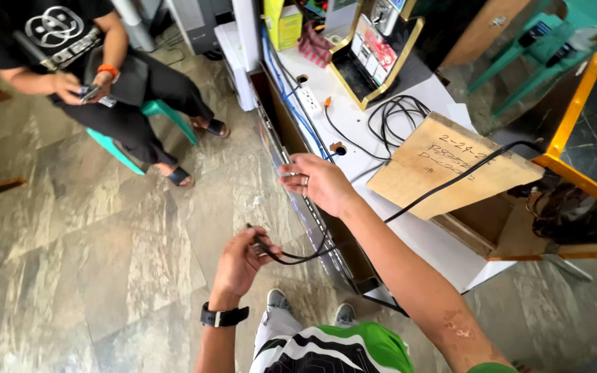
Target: The person works inside an open wooden electronics enclosure, twisting and connecting wires to components and routing a black cable through the box. They then lift and reposition the enclosure and arrange the cable on the work counter.
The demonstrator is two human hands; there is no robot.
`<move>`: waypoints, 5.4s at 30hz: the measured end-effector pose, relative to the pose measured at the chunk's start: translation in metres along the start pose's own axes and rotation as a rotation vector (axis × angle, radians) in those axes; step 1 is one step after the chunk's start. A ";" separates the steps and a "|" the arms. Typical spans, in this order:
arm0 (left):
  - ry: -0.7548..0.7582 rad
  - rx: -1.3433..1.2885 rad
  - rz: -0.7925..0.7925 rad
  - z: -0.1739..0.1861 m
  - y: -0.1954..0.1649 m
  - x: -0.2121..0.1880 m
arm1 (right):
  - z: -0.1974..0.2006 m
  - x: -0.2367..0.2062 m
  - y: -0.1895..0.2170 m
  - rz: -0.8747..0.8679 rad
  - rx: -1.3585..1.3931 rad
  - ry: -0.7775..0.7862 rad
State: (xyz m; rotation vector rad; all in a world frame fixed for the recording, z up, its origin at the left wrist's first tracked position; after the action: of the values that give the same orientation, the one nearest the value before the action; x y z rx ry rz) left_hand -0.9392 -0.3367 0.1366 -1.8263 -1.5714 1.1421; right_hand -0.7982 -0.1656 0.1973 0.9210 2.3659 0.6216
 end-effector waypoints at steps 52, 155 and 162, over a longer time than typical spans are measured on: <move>0.108 1.422 -0.374 0.029 -0.136 0.443 | 0.150 0.293 0.140 0.455 -1.361 -0.760; 1.288 1.411 -0.065 -0.081 -0.121 0.447 | 0.139 0.182 0.131 0.866 0.606 -0.823; 1.074 0.360 0.655 -0.097 -0.084 0.447 | 0.070 0.169 0.106 0.734 -0.128 -0.837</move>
State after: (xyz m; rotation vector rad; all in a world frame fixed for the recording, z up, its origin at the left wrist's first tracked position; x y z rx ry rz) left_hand -0.9088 0.1276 0.1285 -2.1472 -0.1597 0.4078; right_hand -0.8124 0.0414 0.1552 1.6088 1.2152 0.4895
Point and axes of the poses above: each hand's wrist, its own x-axis towards the middle knuckle, its own z-axis out of the back of the hand, y = z × x, the point moved 8 cm from there along x, towards the middle knuckle, and after that the axes turned 14 degrees about x, right-handed, at the moved point
